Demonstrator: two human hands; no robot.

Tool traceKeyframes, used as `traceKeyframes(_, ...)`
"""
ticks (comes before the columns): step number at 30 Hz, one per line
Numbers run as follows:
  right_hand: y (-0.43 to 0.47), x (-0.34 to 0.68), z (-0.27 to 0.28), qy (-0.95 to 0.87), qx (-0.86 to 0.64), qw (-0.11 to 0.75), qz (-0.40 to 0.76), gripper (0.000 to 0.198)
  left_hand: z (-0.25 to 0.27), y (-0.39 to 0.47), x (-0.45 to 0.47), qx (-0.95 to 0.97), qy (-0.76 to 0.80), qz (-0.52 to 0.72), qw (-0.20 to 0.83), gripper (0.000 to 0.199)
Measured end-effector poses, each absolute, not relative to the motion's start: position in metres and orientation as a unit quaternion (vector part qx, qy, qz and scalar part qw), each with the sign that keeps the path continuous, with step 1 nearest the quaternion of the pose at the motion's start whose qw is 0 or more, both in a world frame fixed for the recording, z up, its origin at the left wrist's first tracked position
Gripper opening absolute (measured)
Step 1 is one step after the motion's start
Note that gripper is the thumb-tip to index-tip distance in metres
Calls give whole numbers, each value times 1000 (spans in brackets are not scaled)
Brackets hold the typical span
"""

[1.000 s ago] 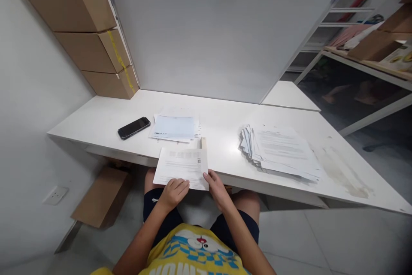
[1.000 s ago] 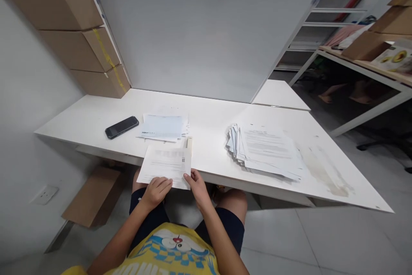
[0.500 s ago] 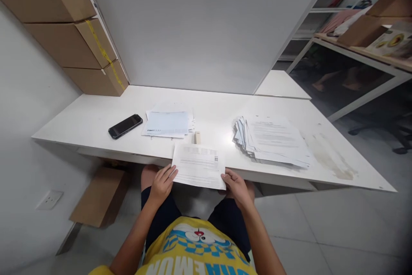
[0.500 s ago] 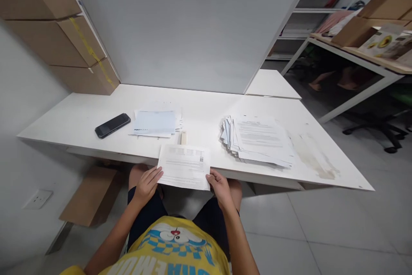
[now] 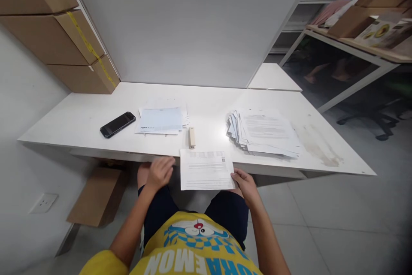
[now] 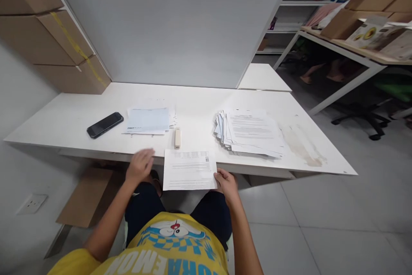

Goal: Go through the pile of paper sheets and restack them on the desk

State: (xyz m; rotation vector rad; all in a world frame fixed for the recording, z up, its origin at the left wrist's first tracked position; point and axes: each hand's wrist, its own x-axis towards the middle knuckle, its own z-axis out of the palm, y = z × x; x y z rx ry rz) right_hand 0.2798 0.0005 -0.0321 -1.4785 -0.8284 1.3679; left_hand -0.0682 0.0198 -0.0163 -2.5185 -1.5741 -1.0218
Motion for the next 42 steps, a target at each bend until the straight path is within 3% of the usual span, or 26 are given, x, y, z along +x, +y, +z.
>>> traceKeyframes(6, 8, 271, -33, -339, -579, 468, 575, 35, 28, 141, -97, -772, -595, -221, -11, 59)
traceKeyframes(10, 5, 263, -32, -339, -585, 474, 564, 37, 38, 158, -93, -789, -564, -235, -65, 34)
traceKeyframes(17, -2, 248, -36, -316, -572, 495, 573, 37, 46, 100, -68, -801, -505, -315, -64, 35)
traceKeyframes(21, -2, 240, -32, -322, -577, 476, 580, 48, 20, 38, -13, -843, -443, -297, -69, 27)
traceKeyframes(23, -2, 235, -27, -311, -572, 475, 592, 53, 2, 8, 18, -888, -376, -262, -33, 31)
traceKeyframes(28, -2, 229, -12, -287, -543, 510, 602, 67, -11, -26, 58, -880, -400, -253, 41, 34)
traceKeyframes(33, 5, 237, -16, -315, -536, 514, 591, 58, -1, -31, 47, -871, -391, -290, 68, 33)
traceKeyframes(37, 8, 239, -23, -362, -519, 495, 596, 51, -15, -44, 26, -822, -460, -336, -24, 41)
traceKeyframes(42, 8, 236, -26, -380, -528, 479, 589, 49, -37, -38, -4, -515, -663, -483, -251, 50)
